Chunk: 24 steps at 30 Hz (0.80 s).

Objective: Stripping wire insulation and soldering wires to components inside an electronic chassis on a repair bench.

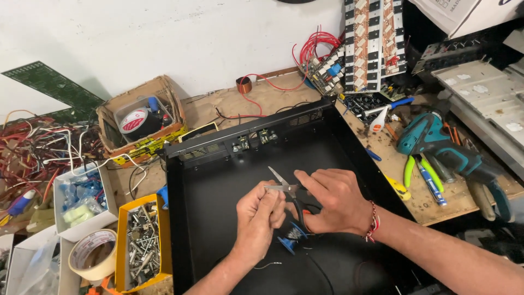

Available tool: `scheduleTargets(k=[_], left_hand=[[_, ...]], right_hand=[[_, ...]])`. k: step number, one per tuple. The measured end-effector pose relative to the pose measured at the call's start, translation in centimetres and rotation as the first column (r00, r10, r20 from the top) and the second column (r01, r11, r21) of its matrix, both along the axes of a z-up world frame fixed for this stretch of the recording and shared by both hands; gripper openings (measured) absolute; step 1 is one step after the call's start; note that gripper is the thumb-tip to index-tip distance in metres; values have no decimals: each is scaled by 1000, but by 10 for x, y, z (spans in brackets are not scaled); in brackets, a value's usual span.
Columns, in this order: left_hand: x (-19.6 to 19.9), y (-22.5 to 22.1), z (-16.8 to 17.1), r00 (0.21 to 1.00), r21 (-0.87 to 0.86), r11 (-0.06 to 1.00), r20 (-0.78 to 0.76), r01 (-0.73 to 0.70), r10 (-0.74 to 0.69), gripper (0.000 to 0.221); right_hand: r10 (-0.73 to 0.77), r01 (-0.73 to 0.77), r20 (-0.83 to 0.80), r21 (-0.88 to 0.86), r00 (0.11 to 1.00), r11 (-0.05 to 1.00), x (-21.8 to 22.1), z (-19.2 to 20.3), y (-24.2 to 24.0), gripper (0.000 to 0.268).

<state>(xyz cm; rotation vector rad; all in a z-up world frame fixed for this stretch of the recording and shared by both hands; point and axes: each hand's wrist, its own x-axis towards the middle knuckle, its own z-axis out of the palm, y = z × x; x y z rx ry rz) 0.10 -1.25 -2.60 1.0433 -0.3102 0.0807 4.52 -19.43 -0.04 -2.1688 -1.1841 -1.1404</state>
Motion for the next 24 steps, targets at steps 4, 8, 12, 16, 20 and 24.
scheduleTargets(k=[4, 8, 12, 16, 20, 24], left_hand=[[0, 1, 1, 998, -60, 996, -23, 63, -64, 30], [0, 1, 5, 997, -119, 991, -51, 54, -61, 32], [-3, 2, 10, 979, -203, 968, -111, 146, -171, 27], [-2, 2, 8, 970, -239, 958, -140, 161, -198, 28], [-3, 2, 16, 972, -189, 973, -167, 135, -167, 32], [-1, 0, 12, 982, -106, 992, -169, 63, -81, 24]], right_hand=[[15, -15, 2, -7, 1000, 1000, 1, -2, -1, 47], [25, -24, 18, -23, 1000, 999, 3, -10, -3, 47], [36, -36, 4, -7, 999, 999, 3, -13, -1, 47], [28, -28, 2, -36, 1000, 999, 6, -23, -5, 46], [24, -19, 43, -120, 999, 993, 19, -31, -16, 48], [22, -2, 104, -181, 994, 983, 24, -35, -22, 40]])
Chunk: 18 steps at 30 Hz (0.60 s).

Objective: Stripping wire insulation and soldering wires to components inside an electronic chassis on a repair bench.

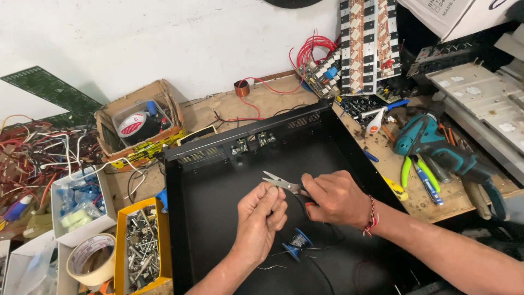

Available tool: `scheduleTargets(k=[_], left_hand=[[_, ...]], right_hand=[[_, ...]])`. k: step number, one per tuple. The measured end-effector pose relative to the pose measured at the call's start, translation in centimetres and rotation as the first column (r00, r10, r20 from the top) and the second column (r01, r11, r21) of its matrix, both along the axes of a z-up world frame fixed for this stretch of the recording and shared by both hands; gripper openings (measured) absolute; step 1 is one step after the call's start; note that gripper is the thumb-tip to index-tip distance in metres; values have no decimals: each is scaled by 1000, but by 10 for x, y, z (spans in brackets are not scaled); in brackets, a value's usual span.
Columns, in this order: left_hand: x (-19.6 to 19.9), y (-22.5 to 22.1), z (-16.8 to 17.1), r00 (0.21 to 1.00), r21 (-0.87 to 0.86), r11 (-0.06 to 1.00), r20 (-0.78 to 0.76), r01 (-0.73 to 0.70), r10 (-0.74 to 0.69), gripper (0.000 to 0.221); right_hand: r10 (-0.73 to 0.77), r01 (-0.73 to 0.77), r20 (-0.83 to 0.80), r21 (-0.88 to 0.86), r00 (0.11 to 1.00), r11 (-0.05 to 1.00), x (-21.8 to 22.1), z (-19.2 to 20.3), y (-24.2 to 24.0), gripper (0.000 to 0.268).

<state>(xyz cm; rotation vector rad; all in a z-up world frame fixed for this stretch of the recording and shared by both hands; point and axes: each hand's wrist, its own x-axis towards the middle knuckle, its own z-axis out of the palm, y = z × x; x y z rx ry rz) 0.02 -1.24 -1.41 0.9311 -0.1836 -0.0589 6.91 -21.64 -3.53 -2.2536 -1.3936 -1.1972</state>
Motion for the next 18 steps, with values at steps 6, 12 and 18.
scheduleTargets(k=[6, 12, 18], left_hand=[[-6, -1, 8, 860, 389, 797, 414, -463, 298, 15], [-12, 0, 16, 815, 432, 744, 519, -509, 257, 21], [-8, 3, 1, 910, 357, 899, 403, -255, 98, 28]], right_hand=[[-33, 32, 53, 14, 998, 999, -12, 17, 4, 36], [11, -8, -20, 151, 1000, 988, -23, 31, 18, 39], [47, -32, -74, 186, 996, 982, -25, 35, 17, 43]])
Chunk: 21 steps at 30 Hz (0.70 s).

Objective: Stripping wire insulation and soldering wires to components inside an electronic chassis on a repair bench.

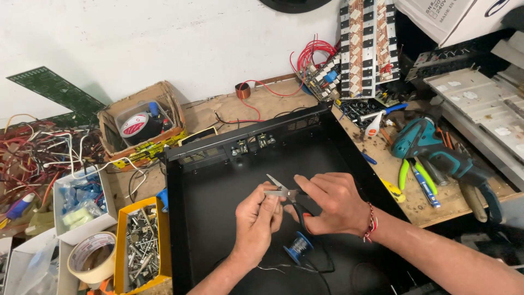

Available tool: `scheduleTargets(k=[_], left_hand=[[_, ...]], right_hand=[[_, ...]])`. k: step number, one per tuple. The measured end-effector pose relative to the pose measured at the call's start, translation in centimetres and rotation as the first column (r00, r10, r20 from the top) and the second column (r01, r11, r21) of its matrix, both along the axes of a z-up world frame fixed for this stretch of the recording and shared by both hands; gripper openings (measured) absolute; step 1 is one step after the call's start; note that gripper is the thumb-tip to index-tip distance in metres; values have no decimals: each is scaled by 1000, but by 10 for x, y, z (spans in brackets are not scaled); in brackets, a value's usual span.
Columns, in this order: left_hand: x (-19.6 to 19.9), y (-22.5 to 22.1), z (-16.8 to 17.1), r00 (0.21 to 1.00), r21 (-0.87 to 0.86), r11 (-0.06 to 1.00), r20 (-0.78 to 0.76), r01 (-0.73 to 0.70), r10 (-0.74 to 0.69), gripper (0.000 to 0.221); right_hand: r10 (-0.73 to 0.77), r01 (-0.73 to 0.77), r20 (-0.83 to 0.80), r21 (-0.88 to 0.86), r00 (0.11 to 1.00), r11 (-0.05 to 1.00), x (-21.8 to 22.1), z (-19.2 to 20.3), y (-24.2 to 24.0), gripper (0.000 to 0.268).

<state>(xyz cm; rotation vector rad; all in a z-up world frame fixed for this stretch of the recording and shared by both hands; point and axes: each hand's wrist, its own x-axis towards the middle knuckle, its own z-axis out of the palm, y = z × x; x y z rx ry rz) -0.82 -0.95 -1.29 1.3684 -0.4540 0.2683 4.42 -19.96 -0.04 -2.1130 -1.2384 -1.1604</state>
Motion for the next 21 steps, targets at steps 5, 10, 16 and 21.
scheduleTargets(k=[5, 10, 16, 21], left_hand=[[6, 5, -6, 950, -218, 968, -254, 125, -180, 23], [8, 9, 13, 852, -406, 853, -262, 328, -452, 30], [11, 13, 15, 839, -360, 875, -318, 324, -442, 28], [18, 14, 2, 989, -10, 996, -120, 91, -91, 21]], right_hand=[[34, -34, 21, -5, 999, 999, 5, -6, -4, 43], [39, -32, 84, -77, 996, 997, 14, -16, -12, 41], [50, -36, 79, -176, 996, 984, 18, -21, -22, 30], [-6, 5, -2, -109, 1000, 994, 12, -8, -12, 34]])
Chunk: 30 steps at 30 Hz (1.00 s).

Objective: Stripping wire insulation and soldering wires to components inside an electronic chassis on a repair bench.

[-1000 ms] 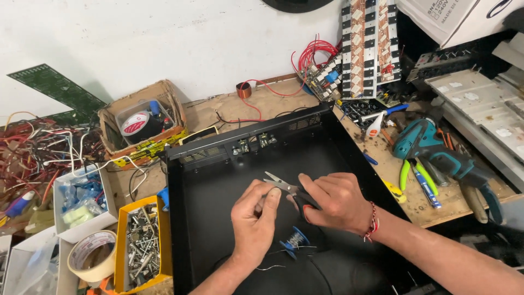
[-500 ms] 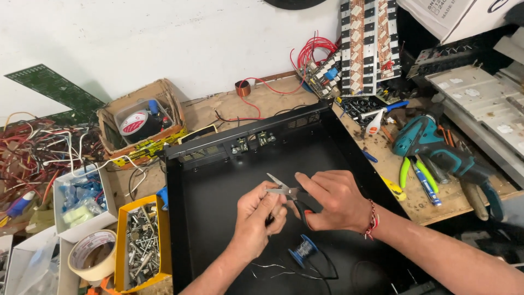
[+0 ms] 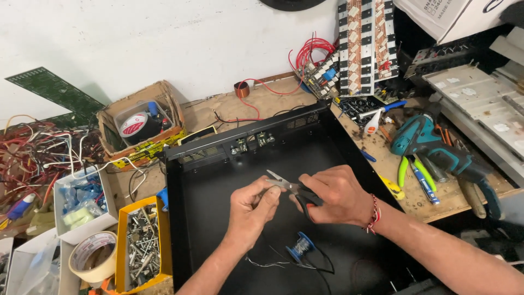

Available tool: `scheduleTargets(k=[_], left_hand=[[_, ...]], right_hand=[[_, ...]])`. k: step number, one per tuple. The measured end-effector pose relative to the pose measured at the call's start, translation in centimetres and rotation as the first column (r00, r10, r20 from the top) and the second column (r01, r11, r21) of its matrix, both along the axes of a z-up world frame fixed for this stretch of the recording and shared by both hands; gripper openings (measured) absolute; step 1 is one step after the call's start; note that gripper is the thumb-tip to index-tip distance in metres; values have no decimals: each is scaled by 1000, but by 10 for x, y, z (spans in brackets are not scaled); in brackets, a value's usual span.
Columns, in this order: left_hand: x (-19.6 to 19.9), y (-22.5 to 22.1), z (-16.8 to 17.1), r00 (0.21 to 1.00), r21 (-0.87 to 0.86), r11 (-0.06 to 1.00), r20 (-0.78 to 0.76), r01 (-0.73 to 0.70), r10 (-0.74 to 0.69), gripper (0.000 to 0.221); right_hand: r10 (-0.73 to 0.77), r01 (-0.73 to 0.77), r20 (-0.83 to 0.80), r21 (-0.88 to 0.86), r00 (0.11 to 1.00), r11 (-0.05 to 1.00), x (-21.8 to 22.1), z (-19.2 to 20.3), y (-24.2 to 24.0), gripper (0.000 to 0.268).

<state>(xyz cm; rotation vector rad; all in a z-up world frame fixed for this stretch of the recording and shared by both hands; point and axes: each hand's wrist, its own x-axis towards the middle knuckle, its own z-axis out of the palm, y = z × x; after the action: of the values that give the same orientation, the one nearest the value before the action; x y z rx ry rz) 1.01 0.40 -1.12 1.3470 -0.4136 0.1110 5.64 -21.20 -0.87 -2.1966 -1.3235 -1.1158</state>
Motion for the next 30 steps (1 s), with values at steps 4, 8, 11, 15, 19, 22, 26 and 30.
scheduleTargets(k=[4, 8, 11, 15, 19, 22, 26, 30], left_hand=[[-4, -1, 5, 950, 136, 962, 242, -237, 200, 9], [-12, -7, 18, 907, 212, 909, 312, -358, 285, 12], [-14, -12, 15, 834, 232, 848, 425, -476, 352, 11], [-13, -18, 6, 601, 138, 715, 663, -685, 447, 8], [-15, -18, 8, 617, 178, 684, 626, -708, 476, 8], [-9, -17, 20, 605, 181, 648, 600, -740, 524, 12], [-6, -5, 30, 850, 147, 860, 303, -488, 431, 18], [-22, -5, -6, 979, -241, 964, -137, 116, -152, 24]], right_hand=[[25, -18, -92, 77, 995, 997, -10, 12, 8, 32], [41, -27, -154, 94, 987, 995, -16, 17, 12, 27], [135, -105, -241, 135, 961, 985, -17, 10, 13, 15], [160, -100, -329, 191, 931, 976, -19, 0, 15, 17], [201, 8, -615, 320, 762, 948, -22, 11, 21, 11], [70, 98, -540, 275, 839, 956, -9, 20, 23, 8], [-68, 106, -139, 281, 988, 954, 7, 20, 10, 49], [136, 104, -386, 540, 912, 835, 34, 47, -46, 32]])
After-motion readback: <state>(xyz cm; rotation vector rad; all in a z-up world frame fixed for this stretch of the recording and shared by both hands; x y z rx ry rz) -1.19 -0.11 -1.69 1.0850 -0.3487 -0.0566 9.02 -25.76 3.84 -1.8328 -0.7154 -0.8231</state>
